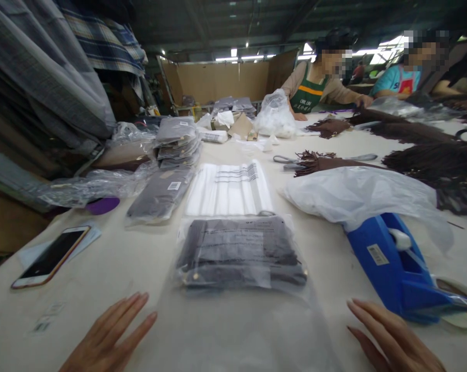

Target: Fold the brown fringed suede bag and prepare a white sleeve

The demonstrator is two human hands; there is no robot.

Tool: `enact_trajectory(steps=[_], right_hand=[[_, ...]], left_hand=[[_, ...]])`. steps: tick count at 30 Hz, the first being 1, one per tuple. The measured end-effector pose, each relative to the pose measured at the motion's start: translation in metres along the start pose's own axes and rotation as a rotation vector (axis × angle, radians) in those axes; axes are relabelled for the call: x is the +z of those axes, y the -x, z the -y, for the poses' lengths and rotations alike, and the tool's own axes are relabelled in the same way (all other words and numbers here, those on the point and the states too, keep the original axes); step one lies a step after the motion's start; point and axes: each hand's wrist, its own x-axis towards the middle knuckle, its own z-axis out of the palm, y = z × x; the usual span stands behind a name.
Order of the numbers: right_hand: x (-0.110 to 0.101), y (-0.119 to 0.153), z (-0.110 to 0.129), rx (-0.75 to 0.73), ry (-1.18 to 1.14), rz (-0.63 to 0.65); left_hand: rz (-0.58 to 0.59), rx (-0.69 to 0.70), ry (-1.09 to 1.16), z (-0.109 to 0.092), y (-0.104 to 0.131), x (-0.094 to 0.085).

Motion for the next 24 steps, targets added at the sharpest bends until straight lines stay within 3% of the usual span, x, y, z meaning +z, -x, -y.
enact_trajectory(steps=[2, 4, 9, 13, 15, 19, 21, 24], right_hand=[[0.009, -0.02, -0.015, -0.154, 0.042, 0.045], [0.018, -0.039, -0.02, -0.341, 0.052, 0.106], [0.015, -0.075, -0.011, -0.609, -0.149, 0.272], [0.012, -0.092, -0.005, -0.667, -0.245, 0.36], [0.017, -0.091, -0.003, -0.504, -0.365, 0.415], [0.034, -0.073, 0.002, 0.27, -0.637, 0.413], [0.042, -0.064, 0.005, 0.441, -0.647, 0.335], [0.053, -0.06, 0.012, 0.551, -0.512, 0.192]], left_hand=[[0.046, 0.193, -0.025, 0.008, -0.032, -0.002], [0.056, 0.283, 0.005, 0.008, -0.054, 0.001], [0.025, 0.226, 0.236, -0.001, -0.078, 0.006], [0.266, 0.385, 0.288, -0.001, -0.086, -0.006], [0.304, 0.241, 0.415, -0.002, -0.083, -0.007], [0.225, -0.421, 0.673, -0.004, -0.07, 0.01], [0.26, -0.647, 0.667, -0.004, -0.071, 0.022], [0.254, -0.797, 0.568, -0.004, -0.085, 0.039]])
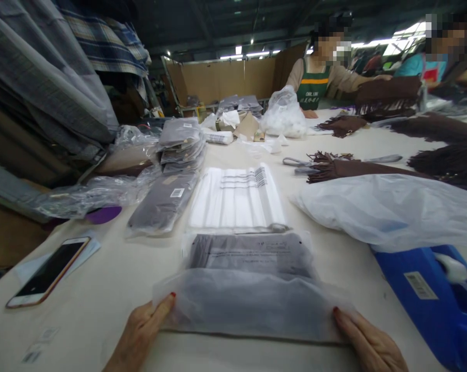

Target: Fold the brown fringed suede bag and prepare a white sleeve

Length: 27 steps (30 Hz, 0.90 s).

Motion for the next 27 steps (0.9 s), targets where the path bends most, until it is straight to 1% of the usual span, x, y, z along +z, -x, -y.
enact_trajectory(steps=[2, 3, 6, 9, 10, 13, 15, 16, 17, 18, 19, 20, 21, 22, 23, 24, 25, 26, 27], right_hand=[[0.01, 0.0, 0.004, 0.042, 0.062, -0.11], [0.015, 0.0, 0.007, 0.052, 0.098, -0.147], [0.029, -0.002, 0.015, 0.032, 0.281, -0.2], [0.037, -0.006, 0.018, -0.023, 0.524, -0.257], [0.038, -0.008, 0.018, -0.033, 0.58, -0.265], [0.039, -0.011, 0.018, -0.031, 0.656, -0.269], [0.039, -0.012, 0.019, -0.032, 0.676, -0.28], [0.039, -0.012, 0.019, -0.032, 0.684, -0.289], [0.039, -0.013, 0.02, -0.027, 0.687, -0.303], [0.039, -0.013, 0.022, -0.022, 0.688, -0.314], [0.039, -0.014, 0.023, -0.018, 0.686, -0.33], [0.039, -0.015, 0.025, -0.015, 0.683, -0.345], [0.039, -0.015, 0.027, -0.015, 0.681, -0.364], [0.039, -0.016, 0.028, -0.015, 0.678, -0.379], [0.039, -0.016, 0.029, -0.014, 0.674, -0.391], [0.04, -0.017, 0.029, -0.011, 0.669, -0.394], [0.04, -0.017, 0.029, -0.008, 0.662, -0.395], [0.04, -0.016, 0.027, -0.013, 0.657, -0.391], [0.04, -0.016, 0.026, -0.019, 0.653, -0.383]], left_hand=[[-0.081, 0.009, -0.101, -0.005, -0.01, 0.008], [-0.126, 0.043, -0.169, -0.008, -0.013, 0.012], [-0.227, 0.175, -0.496, -0.014, -0.014, 0.018], [-0.252, 0.277, -0.848, -0.016, -0.01, 0.021], [-0.244, 0.307, -0.908, -0.016, -0.008, 0.021], [-0.203, 0.324, -0.946, -0.01, -0.005, 0.022], [-0.178, 0.262, -0.925, -0.007, -0.005, 0.022], [-0.19, 0.21, -0.914, -0.007, -0.004, 0.021], [-0.234, 0.169, -0.906, -0.01, -0.004, 0.02], [-0.319, 0.144, -0.902, -0.015, -0.003, 0.018], [-0.432, 0.145, -0.89, -0.023, -0.003, 0.017], [-0.547, 0.184, -0.859, -0.034, -0.003, 0.017], [-0.626, 0.278, -0.809, -0.046, -0.003, 0.018], [-0.642, 0.425, -0.748, -0.059, -0.005, 0.02], [-0.584, 0.592, -0.689, -0.072, -0.007, 0.025], [-0.47, 0.754, -0.644, -0.084, -0.011, 0.031], [-0.343, 0.874, -0.635, -0.094, -0.016, 0.039], [-0.254, 0.92, -0.659, -0.101, -0.021, 0.047], [-0.2, 0.921, -0.696, -0.106, -0.027, 0.055]])
